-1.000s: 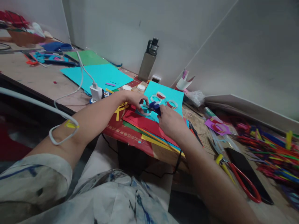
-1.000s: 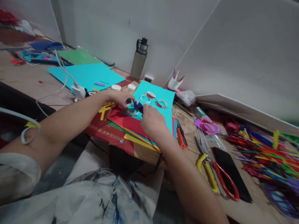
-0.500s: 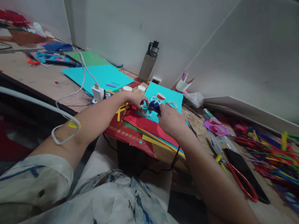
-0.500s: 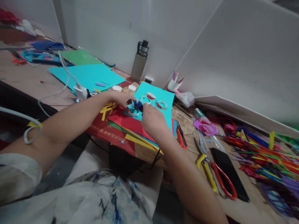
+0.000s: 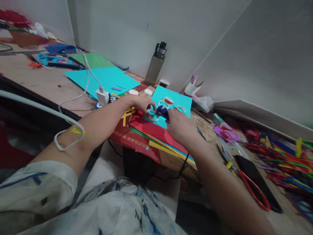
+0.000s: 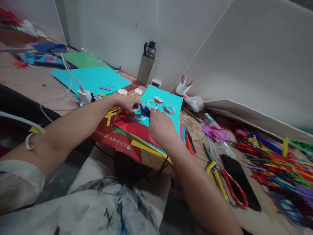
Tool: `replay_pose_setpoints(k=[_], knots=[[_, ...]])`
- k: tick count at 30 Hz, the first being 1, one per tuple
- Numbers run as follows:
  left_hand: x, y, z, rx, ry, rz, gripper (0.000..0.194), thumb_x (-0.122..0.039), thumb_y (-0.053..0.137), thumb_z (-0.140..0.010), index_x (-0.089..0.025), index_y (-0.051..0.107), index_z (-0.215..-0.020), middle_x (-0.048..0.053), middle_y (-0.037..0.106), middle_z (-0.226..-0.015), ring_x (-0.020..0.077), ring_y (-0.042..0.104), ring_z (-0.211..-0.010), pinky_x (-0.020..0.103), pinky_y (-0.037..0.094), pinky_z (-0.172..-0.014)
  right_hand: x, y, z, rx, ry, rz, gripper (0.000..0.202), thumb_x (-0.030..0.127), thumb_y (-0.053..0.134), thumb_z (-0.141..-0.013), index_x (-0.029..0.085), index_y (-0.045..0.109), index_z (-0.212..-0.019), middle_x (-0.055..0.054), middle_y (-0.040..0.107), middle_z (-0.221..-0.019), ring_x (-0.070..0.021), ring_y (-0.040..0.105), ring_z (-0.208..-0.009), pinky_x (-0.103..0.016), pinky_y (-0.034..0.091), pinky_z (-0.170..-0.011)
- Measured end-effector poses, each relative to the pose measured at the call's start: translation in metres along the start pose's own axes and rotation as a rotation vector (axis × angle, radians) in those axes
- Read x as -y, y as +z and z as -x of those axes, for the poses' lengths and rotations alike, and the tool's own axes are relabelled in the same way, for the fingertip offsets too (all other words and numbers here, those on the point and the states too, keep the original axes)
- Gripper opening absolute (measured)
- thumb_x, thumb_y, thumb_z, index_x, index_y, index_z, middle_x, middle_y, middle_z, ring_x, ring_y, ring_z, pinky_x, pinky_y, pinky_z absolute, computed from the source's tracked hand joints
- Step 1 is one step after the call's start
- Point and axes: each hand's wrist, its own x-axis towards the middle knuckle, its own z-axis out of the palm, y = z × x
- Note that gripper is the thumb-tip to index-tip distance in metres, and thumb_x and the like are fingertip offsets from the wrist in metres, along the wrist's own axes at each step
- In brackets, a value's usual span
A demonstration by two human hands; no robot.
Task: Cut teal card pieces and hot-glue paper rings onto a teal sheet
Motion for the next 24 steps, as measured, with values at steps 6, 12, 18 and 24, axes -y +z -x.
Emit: replay_pose_setpoints(k=[6,12,18,24], knots=[[-0.001,0.000,0.001,0.007,-0.010,0.006,0.079,-0.053,0.072,-0.055,-0.026,0.054,-0.127,0.006,0.062,-0.111,0.0206,0.056,-0.091,0.028,0.040,-0.076,0.006,0.000,-0.001,0.033,0.011,0.035,0.021,0.016,0.043,-0.090,0.013,0.051,-0.109,-0.013,0.064,-0.103,-0.0254,0.063,-0.091,-0.030,0.038,-0.063],[-0.002,0.000,0.002,-0.004,-0.005,0.032,0.079,-0.055,0.072,-0.054,-0.027,0.055,-0.125,0.005,0.063,-0.111,0.0212,0.056,-0.093,0.029,0.039,-0.081,-0.001,-0.003,0.003,0.018,0.008,0.016,0.020,0.017,0.043,-0.090,0.013,0.051,-0.108,-0.014,0.063,-0.107,-0.0250,0.061,-0.096,-0.031,0.039,-0.068],[0.000,0.000,0.001,0.000,-0.001,0.035,0.077,-0.054,0.072,-0.055,-0.028,0.056,-0.125,0.005,0.063,-0.108,0.0209,0.056,-0.090,0.030,0.039,-0.079,-0.004,0.000,0.001,-0.024,0.011,-0.003,0.021,0.019,0.042,-0.091,0.013,0.051,-0.110,-0.015,0.062,-0.111,-0.0250,0.061,-0.095,-0.031,0.040,-0.069],[-0.001,0.000,0.002,-0.012,-0.005,0.051,0.077,-0.053,0.074,-0.053,-0.028,0.056,-0.124,0.004,0.064,-0.105,0.0199,0.056,-0.089,0.028,0.039,-0.078,0.002,0.004,-0.001,0.027,0.008,0.001,0.022,0.015,0.042,-0.089,0.013,0.051,-0.110,-0.015,0.063,-0.106,-0.0247,0.061,-0.094,-0.031,0.040,-0.069]])
